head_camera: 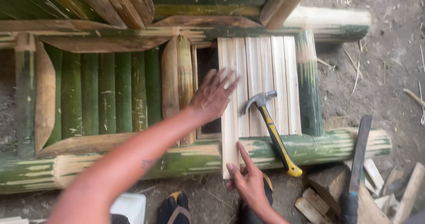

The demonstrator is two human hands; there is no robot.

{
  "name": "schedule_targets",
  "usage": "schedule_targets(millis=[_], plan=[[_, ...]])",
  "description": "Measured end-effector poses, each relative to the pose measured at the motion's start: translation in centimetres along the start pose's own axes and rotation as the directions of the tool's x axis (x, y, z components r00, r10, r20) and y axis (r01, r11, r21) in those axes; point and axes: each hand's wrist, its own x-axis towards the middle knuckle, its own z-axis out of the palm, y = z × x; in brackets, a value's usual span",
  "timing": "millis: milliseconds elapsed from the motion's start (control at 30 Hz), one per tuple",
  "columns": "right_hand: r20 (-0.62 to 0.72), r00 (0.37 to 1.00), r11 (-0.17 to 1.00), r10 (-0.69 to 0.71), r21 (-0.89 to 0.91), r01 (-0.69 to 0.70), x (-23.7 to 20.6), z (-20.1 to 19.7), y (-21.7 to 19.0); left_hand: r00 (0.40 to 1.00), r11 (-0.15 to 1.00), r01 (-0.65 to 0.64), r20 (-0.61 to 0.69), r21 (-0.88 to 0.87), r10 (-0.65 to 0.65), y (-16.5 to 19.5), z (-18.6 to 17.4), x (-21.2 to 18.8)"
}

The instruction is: The person assembles a bamboo structure by splitting bamboo strips with a knife, placing them into a frame, and securing them with nails using a hammer. The person repeatedly retrieves nails and hammers them into the bamboo slats.

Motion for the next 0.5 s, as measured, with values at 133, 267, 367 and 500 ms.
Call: schedule_targets(millis=[133, 267, 367, 500], plan=[[-0.024, 1.0, 0.997, -0.018, 0.072, 0.019, -0.1, 0.3, 0.2, 0.823, 0.848, -0.52, 0.327, 0.103, 0.465, -1.2, -0.1, -0.7], [-0.043, 0.998, 0.999, 0.049, 0.025, -0.048, 0.2, 0.4, 0.5, 0.719, 0.73, -0.655, 0.456, 0.193, 0.524, -2.0, -0.1, -0.1], [-0.015, 1.0, 0.99, 0.011, 0.138, -0.008, 0.6, 0.3, 0.7, 0.652, 0.67, -0.716, 0.528, 0.194, 0.544, -2.3, -0.7, 0.4], [0.011, 0.999, 0.991, 0.048, 0.121, -0.049, 1.0, 0.2, 0.5, 0.627, 0.637, -0.747, 0.52, 0.189, 0.58, -2.5, -1.4, 0.5]])
